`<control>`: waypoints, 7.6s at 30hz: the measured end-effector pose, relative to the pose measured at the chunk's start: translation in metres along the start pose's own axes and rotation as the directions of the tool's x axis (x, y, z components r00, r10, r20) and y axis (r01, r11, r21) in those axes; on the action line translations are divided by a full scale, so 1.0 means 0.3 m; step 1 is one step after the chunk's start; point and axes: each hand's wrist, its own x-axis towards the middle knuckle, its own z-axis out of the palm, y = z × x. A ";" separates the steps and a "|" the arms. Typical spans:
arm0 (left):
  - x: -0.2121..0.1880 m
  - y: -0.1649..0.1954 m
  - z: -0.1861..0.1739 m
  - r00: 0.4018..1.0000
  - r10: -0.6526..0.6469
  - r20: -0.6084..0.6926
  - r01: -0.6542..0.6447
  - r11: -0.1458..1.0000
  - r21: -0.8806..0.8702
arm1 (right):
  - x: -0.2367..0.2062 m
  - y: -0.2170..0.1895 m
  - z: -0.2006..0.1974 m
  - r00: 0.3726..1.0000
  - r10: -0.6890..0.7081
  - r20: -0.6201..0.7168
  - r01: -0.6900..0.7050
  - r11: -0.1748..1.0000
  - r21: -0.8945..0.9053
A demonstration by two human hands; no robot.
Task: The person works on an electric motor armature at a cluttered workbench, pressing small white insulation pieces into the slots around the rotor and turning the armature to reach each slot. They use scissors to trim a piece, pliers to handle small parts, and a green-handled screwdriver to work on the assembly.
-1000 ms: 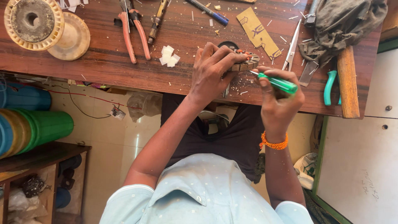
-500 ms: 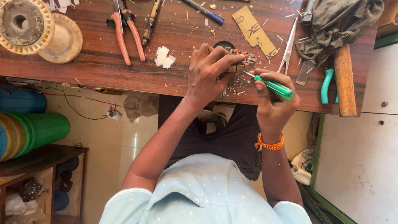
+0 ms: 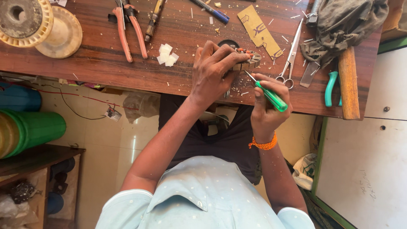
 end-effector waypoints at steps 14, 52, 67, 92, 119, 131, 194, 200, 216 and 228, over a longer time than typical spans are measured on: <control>-0.025 -0.162 -0.055 0.979 0.193 0.066 -0.190 0.981 -0.049 | 0.042 -0.037 -0.153 0.967 0.162 -0.197 -0.081 0.928 0.364; 0.042 -0.055 -0.083 0.983 0.126 0.135 -0.120 0.991 -0.051 | 0.066 0.055 -0.012 0.999 0.044 0.005 -0.043 0.962 0.271; 0.023 -0.053 0.000 0.996 0.092 -0.019 -0.092 0.995 0.033 | 0.009 0.001 0.085 0.996 -0.041 -0.085 0.038 0.999 -0.036; 0.027 -0.055 0.025 0.995 0.042 -0.094 -0.045 0.999 -0.029 | 0.092 -0.038 0.053 0.978 -0.153 0.145 0.177 0.969 -0.171; 0.039 -0.131 -0.092 0.970 0.180 0.165 -0.133 0.956 -0.260 | 0.326 0.221 -0.197 0.937 0.343 0.072 -0.310 0.907 -0.283; 0.092 -0.050 -0.112 0.961 0.060 0.271 -0.032 0.994 -0.106 | 0.347 0.063 -0.028 0.759 0.012 0.650 0.138 0.974 -0.179; -0.418 -0.104 -0.264 0.682 -0.727 0.081 0.430 0.309 -0.848 | -0.217 -0.019 -0.378 0.686 0.717 0.126 -0.728 0.676 0.115; -0.364 0.025 -0.190 0.788 -0.559 0.258 0.520 0.382 -0.764 | -0.336 -0.060 -0.190 0.422 0.704 0.571 -0.854 0.520 -0.009; -0.369 0.054 -0.116 0.731 -0.601 0.323 0.604 0.350 -0.716 | -0.305 -0.073 -0.068 0.208 0.617 0.759 -0.884 0.450 -0.124; -0.350 0.040 -0.128 0.710 -0.604 0.363 0.654 0.372 -0.659 | -0.293 -0.060 -0.089 0.187 0.617 0.765 -0.855 0.486 -0.182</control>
